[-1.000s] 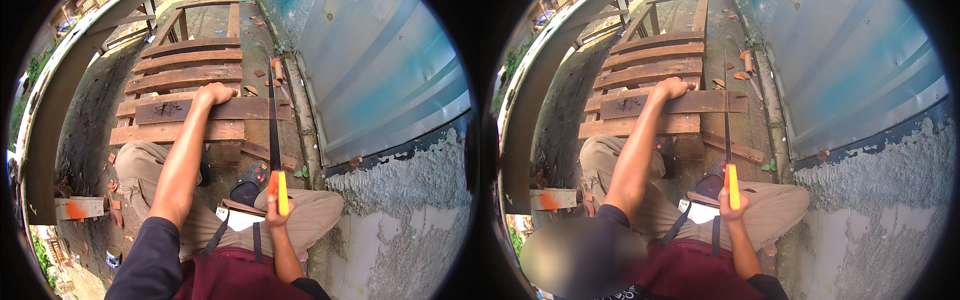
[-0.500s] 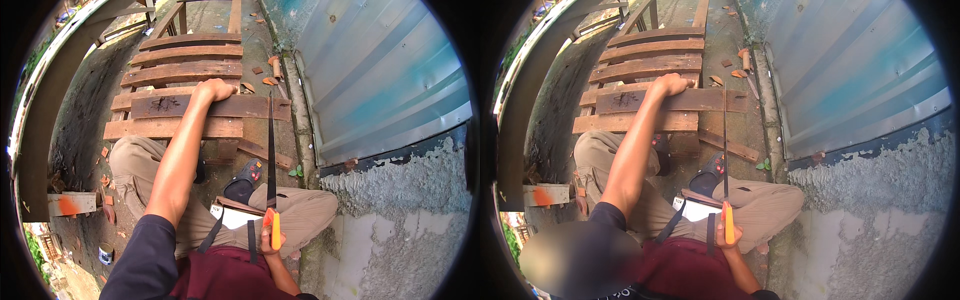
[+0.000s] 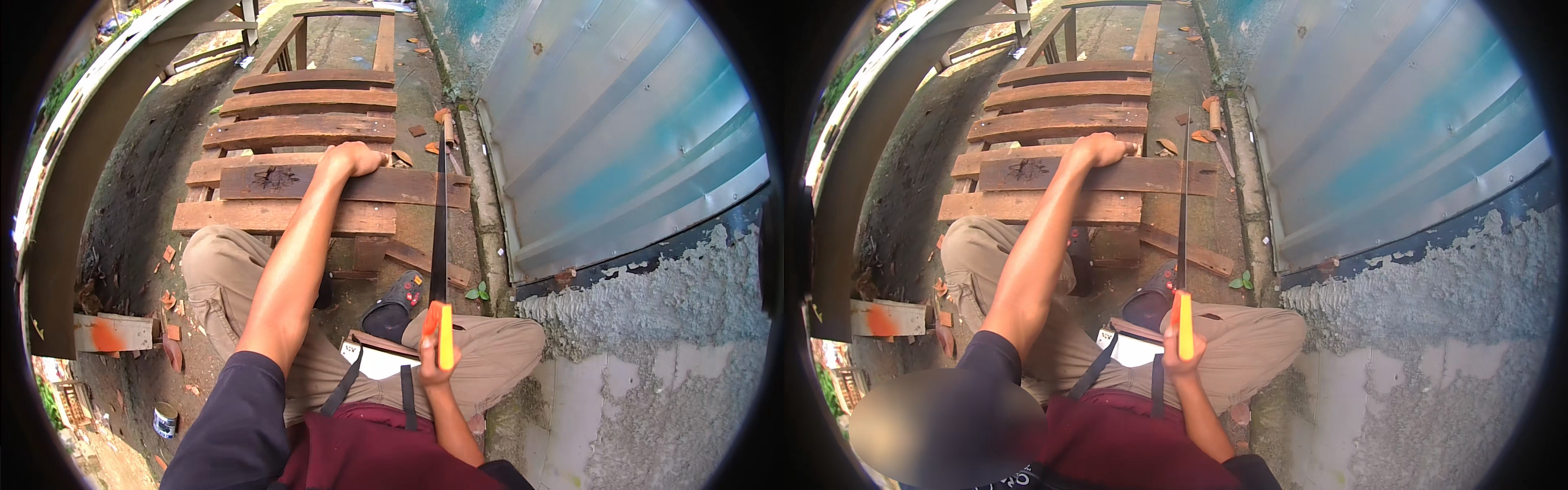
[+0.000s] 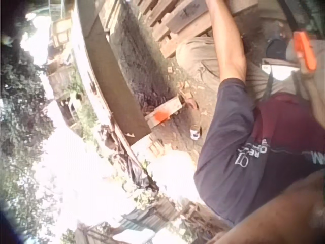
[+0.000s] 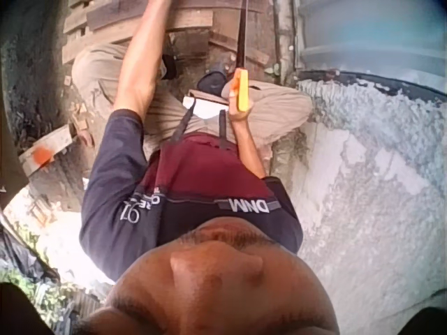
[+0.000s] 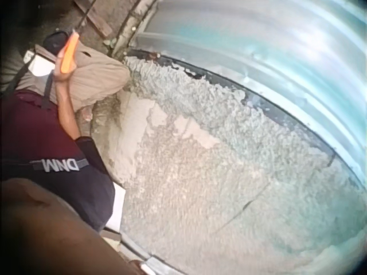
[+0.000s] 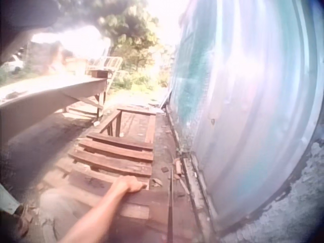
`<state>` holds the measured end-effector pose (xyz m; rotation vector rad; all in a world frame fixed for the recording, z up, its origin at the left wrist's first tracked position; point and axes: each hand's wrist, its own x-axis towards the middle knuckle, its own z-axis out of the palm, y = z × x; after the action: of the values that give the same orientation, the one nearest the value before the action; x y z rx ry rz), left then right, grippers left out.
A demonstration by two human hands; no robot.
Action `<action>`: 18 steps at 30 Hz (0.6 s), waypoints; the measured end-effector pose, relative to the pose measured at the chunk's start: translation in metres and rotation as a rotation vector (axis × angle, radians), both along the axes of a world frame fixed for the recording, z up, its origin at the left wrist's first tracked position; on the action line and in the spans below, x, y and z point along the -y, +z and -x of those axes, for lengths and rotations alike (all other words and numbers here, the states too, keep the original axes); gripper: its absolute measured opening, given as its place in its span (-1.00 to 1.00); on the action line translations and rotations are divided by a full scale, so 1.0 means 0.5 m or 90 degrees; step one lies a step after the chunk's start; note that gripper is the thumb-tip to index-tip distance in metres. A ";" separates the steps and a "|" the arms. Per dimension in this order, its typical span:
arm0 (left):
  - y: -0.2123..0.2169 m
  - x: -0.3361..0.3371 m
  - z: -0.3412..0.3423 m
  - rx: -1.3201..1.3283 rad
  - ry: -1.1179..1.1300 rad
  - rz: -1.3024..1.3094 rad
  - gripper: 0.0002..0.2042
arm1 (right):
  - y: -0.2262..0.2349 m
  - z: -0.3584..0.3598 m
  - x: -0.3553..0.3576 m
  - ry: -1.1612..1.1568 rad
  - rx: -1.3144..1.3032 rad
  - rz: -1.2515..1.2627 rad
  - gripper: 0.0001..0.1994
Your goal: The person sits on the ground and uses a hand saw to cut a wooden plank placed on a pallet. They hold the plank steady with one hand and saw with the other, repeating the motion until the cut is complete.
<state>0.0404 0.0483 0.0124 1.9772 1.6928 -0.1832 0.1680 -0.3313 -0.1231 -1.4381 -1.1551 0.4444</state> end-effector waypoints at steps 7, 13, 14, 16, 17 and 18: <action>-0.003 -0.006 -0.006 0.006 0.010 -0.020 -0.34 | 0.000 -0.018 0.052 0.031 -0.007 -0.051 -0.91; -0.029 -0.036 0.001 0.020 -0.002 -0.002 -0.32 | 0.071 -0.008 -0.184 -0.008 -0.208 -0.047 -0.80; -0.047 -0.047 0.000 0.001 -0.036 -0.009 -0.32 | 0.077 -0.002 -0.177 -0.021 -0.146 -0.060 -0.80; -0.012 -0.029 -0.006 0.029 -0.016 0.041 -0.32 | 0.069 -0.003 -0.130 -0.016 -0.069 -0.042 -0.79; -0.044 -0.046 0.006 0.031 -0.044 0.019 -0.32 | 0.044 -0.006 -0.066 0.013 -0.048 -0.006 -0.82; -0.043 -0.044 0.002 0.021 -0.038 0.008 -0.32 | 0.044 -0.006 -0.008 0.013 0.026 -0.009 -0.85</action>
<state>0.0392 0.0701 -0.0091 2.0123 1.6093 -0.1817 0.1710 -0.3274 -0.1009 -1.4303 -1.2049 0.4215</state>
